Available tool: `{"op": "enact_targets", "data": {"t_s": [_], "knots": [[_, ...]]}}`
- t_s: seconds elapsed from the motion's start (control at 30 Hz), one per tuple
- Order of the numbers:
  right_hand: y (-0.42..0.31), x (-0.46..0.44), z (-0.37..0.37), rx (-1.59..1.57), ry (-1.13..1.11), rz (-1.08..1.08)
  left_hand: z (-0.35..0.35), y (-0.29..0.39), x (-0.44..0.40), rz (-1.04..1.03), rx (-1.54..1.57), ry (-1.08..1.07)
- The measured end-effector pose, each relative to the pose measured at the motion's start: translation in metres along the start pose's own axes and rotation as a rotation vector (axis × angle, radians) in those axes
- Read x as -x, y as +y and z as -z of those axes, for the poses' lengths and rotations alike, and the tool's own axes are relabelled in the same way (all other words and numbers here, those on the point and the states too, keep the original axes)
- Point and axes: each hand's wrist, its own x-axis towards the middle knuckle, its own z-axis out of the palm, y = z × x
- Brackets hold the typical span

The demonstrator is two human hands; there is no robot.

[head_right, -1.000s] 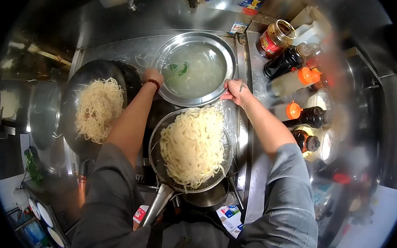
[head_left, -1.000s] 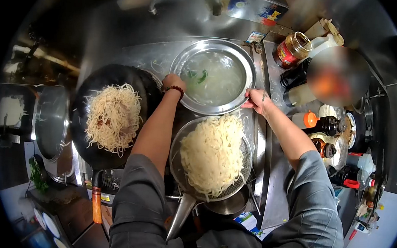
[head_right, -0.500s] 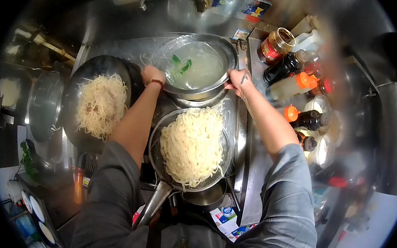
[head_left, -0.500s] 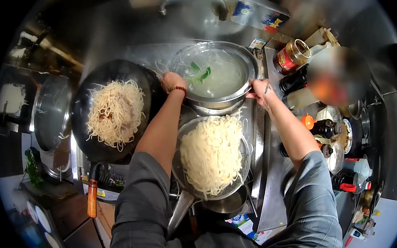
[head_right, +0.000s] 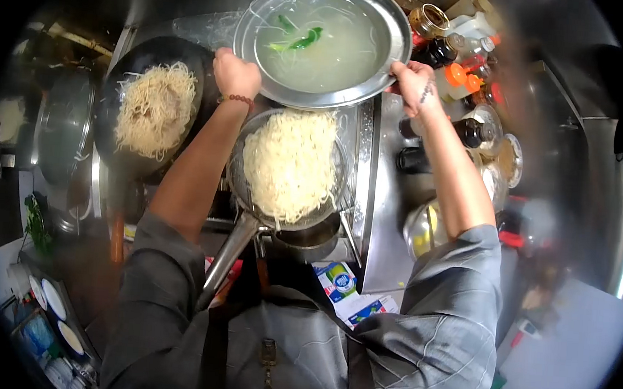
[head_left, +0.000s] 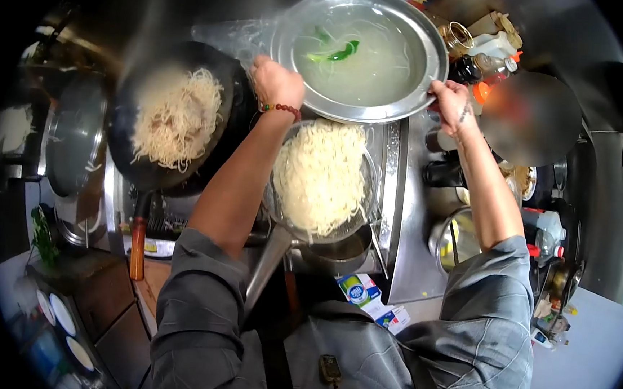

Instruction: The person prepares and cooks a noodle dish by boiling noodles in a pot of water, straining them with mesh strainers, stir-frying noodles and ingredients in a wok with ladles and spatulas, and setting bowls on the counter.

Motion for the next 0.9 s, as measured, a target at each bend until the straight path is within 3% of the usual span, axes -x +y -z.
{"op": "enact_targets", "data": {"t_s": [0.13, 0.2, 0.33, 0.6, 0.73, 0.9], "knots": [[-0.006, 0.048, 0.035, -0.037, 0.002, 0.025, 0.039, 0.013, 0.05, -0.067, 0.107, 0.065], [-0.051, 0.116, 0.036, 0.127, 0.051, -0.062, 0.071, 0.02, 0.078, 0.005, 0.19, -0.113], [-0.027, 0.165, 0.067, -0.019, 0.022, -0.034, 0.113, 0.014, 0.14, 0.13, 0.257, -0.325], [0.003, 0.282, 0.077, 0.051, 0.102, -0.162, 0.139, -0.037, 0.215, 0.239, 0.24, -0.632], [0.025, 0.309, 0.088, 0.064, 0.098, -0.187, 0.127, -0.067, 0.231, 0.134, 0.255, -0.675], [0.042, 0.318, 0.099, 0.05, 0.094, -0.165, 0.154, -0.049, 0.245, 0.043, 0.223, -0.702]]}}
